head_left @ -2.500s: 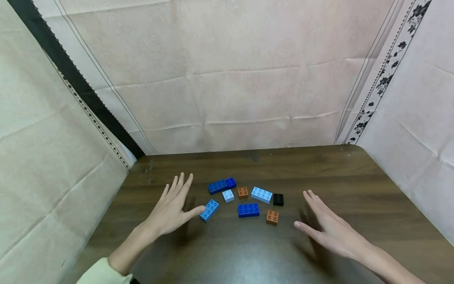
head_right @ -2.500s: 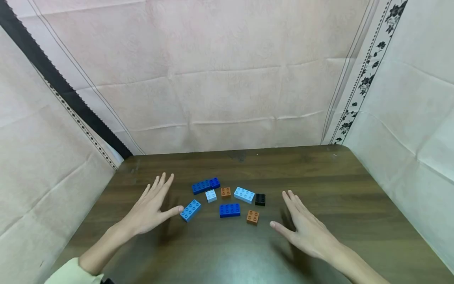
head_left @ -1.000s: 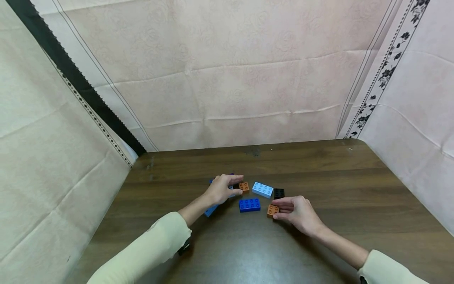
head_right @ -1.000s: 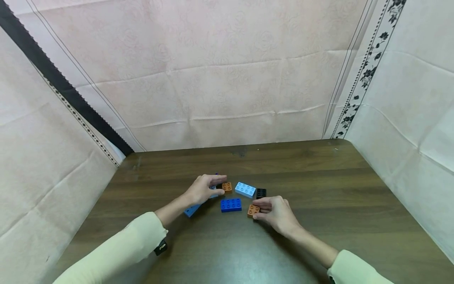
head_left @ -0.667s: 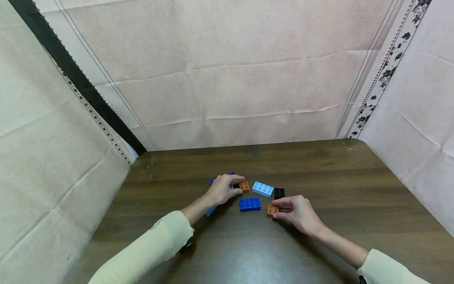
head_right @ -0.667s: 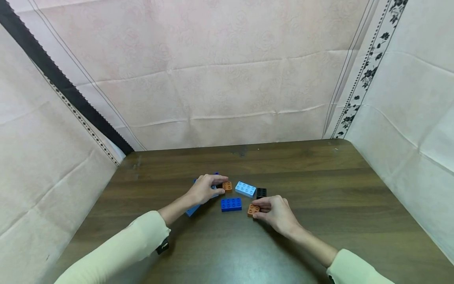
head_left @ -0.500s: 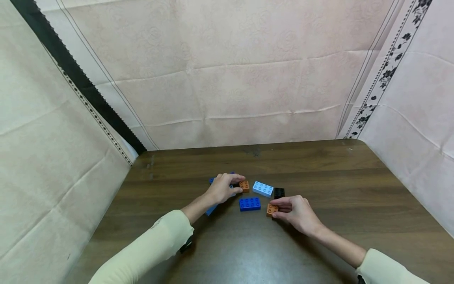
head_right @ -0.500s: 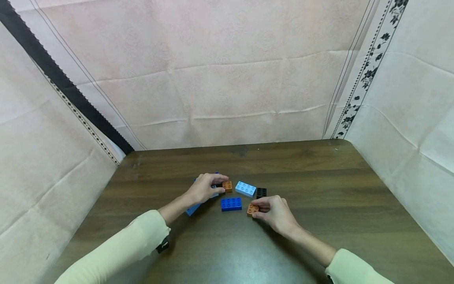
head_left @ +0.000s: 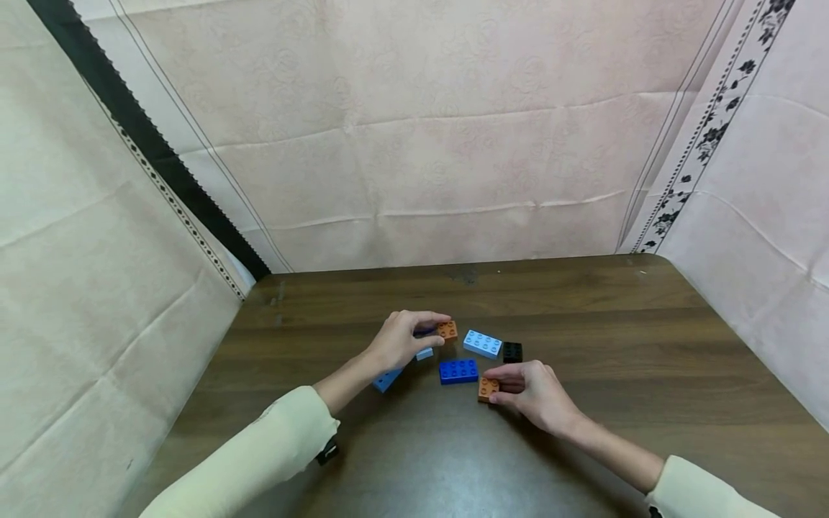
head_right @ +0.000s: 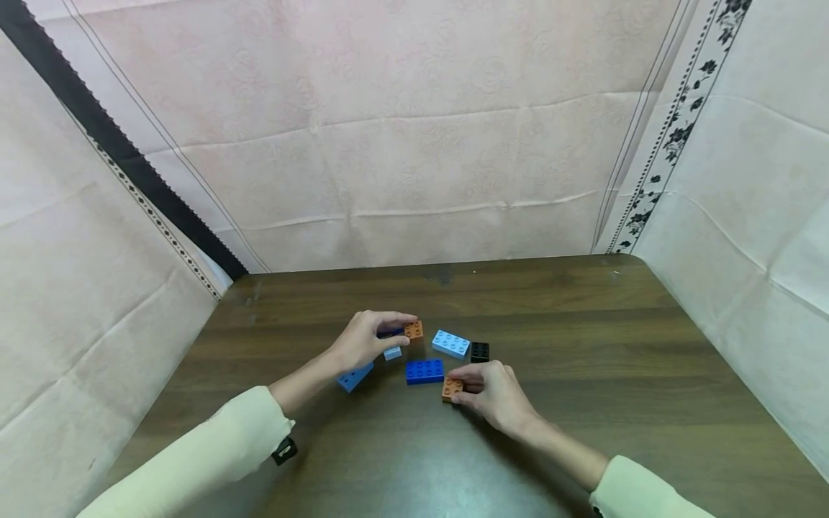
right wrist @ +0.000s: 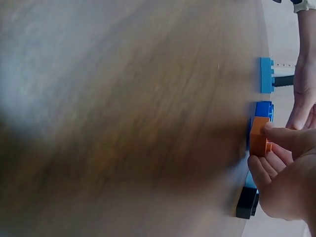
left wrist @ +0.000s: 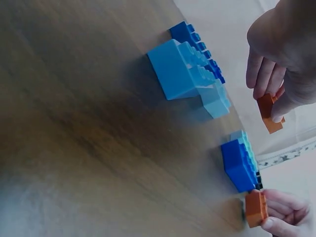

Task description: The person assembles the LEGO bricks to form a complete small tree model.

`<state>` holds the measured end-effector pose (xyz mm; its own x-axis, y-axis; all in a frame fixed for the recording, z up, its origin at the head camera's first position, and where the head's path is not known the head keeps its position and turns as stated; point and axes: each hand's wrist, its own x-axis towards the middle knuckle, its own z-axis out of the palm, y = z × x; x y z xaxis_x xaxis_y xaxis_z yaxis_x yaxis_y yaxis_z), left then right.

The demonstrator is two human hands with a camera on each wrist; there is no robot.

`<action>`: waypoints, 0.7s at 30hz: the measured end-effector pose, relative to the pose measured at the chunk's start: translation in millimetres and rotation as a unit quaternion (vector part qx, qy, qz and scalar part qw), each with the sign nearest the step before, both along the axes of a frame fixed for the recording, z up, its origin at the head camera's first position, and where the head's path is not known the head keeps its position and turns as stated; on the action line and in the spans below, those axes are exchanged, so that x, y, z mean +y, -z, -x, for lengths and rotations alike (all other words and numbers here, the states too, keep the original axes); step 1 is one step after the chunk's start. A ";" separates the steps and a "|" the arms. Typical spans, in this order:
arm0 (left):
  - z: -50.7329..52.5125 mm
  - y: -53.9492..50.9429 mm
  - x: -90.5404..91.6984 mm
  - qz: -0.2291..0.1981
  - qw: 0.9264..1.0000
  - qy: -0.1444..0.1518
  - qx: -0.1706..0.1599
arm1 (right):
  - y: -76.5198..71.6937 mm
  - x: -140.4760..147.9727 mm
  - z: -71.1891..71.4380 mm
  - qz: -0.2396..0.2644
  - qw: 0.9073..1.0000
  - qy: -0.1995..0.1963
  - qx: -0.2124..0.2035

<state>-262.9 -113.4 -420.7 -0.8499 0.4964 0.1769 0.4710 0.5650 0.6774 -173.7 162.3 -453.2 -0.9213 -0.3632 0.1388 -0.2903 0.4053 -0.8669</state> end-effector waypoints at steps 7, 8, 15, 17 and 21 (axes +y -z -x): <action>-17.0 -4.1 -3.8 -0.011 0.999 0.040 0.002 | 2.7 -9.2 -2.0 0.005 1.000 -0.019 0.001; -19.4 -4.1 -4.3 -0.008 0.999 0.044 0.001 | 2.7 -10.4 -2.2 0.003 1.000 -0.021 0.001; -33.9 -1.8 -7.8 -0.007 0.998 0.057 -0.023 | 2.1 -17.7 -2.1 -0.001 1.000 -0.024 0.001; -37.9 -0.9 -8.8 -0.010 0.998 0.059 -0.030 | 2.2 -19.1 -2.1 0.001 1.000 -0.025 0.000; -46.0 0.5 -10.2 -0.005 0.997 0.061 -0.042 | 3.6 -22.2 -2.0 0.007 1.000 -0.028 -0.003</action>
